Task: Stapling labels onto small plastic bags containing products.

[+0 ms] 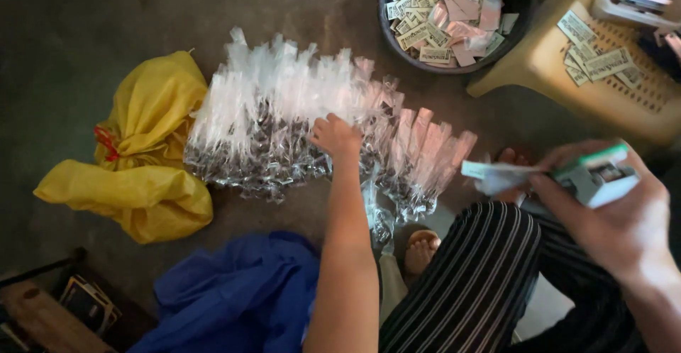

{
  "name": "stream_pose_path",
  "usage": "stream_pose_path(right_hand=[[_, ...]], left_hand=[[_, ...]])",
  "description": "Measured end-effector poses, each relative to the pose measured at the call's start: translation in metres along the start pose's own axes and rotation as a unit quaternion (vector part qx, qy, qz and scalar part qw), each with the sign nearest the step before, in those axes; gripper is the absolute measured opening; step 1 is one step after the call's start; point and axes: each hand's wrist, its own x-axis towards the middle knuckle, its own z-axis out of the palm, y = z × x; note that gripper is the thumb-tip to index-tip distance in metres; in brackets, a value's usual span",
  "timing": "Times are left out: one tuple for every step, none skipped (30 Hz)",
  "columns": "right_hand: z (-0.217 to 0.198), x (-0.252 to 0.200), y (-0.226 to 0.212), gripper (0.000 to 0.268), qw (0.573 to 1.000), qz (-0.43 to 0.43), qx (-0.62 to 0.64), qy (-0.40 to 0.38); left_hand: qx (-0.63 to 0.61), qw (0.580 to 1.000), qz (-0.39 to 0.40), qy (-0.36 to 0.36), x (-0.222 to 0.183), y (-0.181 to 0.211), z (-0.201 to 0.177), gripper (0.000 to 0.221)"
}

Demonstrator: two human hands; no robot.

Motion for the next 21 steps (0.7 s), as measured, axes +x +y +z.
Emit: stream_pose_path(right_hand=[[-0.004, -0.003, 0.005, 0.027, 1.000, -0.007, 0.007, -0.009], [-0.009, -0.003, 0.012, 0.027, 1.000, -0.005, 0.006, -0.013], [-0.013, -0.004, 0.019, 0.027, 1.000, -0.025, 0.001, -0.014], [-0.019, -0.005, 0.026, 0.027, 0.999, -0.045, -0.003, -0.015], [-0.024, -0.005, 0.027, 0.027, 0.999, -0.042, -0.004, -0.018], [-0.029, -0.006, 0.028, 0.027, 0.995, -0.036, -0.087, -0.027], [-0.034, -0.007, 0.029, 0.027, 0.985, -0.029, -0.169, -0.036], [-0.037, -0.005, 0.032, 0.027, 0.985, -0.029, -0.169, -0.037], [-0.040, -0.004, 0.035, 0.026, 0.977, 0.012, -0.211, -0.042], [-0.043, -0.005, 0.036, 0.025, 0.965, 0.055, -0.252, -0.046], [-0.045, -0.005, 0.042, 0.025, 0.965, 0.056, -0.252, -0.047], [-0.046, -0.006, 0.048, 0.025, 0.974, 0.010, -0.223, -0.051], [-0.047, -0.008, 0.054, 0.026, 0.979, -0.036, -0.192, -0.055], [-0.039, -0.002, 0.047, 0.026, 0.980, -0.037, -0.191, -0.050], [-0.032, 0.003, 0.040, 0.025, 0.989, -0.015, -0.143, -0.035], [-0.026, 0.004, 0.033, 0.026, 0.995, 0.009, -0.093, -0.023], [-0.020, 0.006, 0.023, 0.026, 0.996, 0.009, -0.092, -0.020], [-0.014, 0.008, 0.012, 0.023, 0.992, -0.018, -0.127, -0.017], [-0.008, 0.010, 0.001, 0.020, 0.986, -0.044, -0.163, -0.014], [-0.002, 0.010, -0.002, 0.020, 0.986, -0.050, -0.161, -0.010], [0.004, 0.010, -0.005, 0.027, 0.992, -0.058, -0.109, 0.002]], left_hand=[[-0.013, 0.999, -0.037, -0.001, 0.003, 0.000, 0.003, 0.065], [-0.012, 0.999, -0.040, -0.003, 0.006, -0.002, 0.005, 0.065], [-0.050, 0.995, -0.084, 0.000, 0.009, -0.004, 0.007, 0.066], [-0.088, 0.988, -0.128, 0.003, 0.012, -0.005, 0.009, 0.068], [-0.087, 0.988, -0.131, 0.000, 0.014, -0.010, 0.021, 0.068], [-0.125, 0.979, -0.158, 0.016, 0.017, -0.014, 0.032, 0.066], [-0.163, 0.969, -0.184, 0.033, 0.019, -0.019, 0.042, 0.065], [-0.162, 0.969, -0.186, 0.033, 0.025, -0.025, 0.059, 0.065], [-0.186, 0.964, -0.190, 0.021, 0.031, -0.031, 0.074, 0.049], [-0.209, 0.959, -0.193, 0.008, 0.034, -0.036, 0.090, 0.034], [-0.208, 0.959, -0.193, 0.007, 0.030, -0.033, 0.085, 0.034], [-0.229, 0.962, -0.144, 0.019, 0.028, -0.029, 0.079, 0.023], [-0.250, 0.963, -0.094, 0.032, 0.026, -0.024, 0.072, 0.013], [-0.252, 0.963, -0.089, 0.034, 0.023, -0.015, 0.052, 0.013], [-0.270, 0.960, -0.009, 0.071, 0.019, -0.007, 0.032, 0.015], [-0.284, 0.950, 0.070, 0.105, 0.011, -0.002, 0.011, 0.017], [-0.284, 0.950, 0.073, 0.106, -0.001, 0.005, -0.025, 0.017], [-0.275, 0.942, 0.129, 0.145, -0.013, 0.012, -0.062, 0.019], [-0.265, 0.929, 0.185, 0.183, -0.025, 0.017, -0.100, 0.021], [-0.266, 0.926, 0.188, 0.189, -0.030, 0.021, -0.128, 0.021], [-0.261, 0.908, 0.227, 0.235, -0.036, 0.025, -0.156, 0.024]])
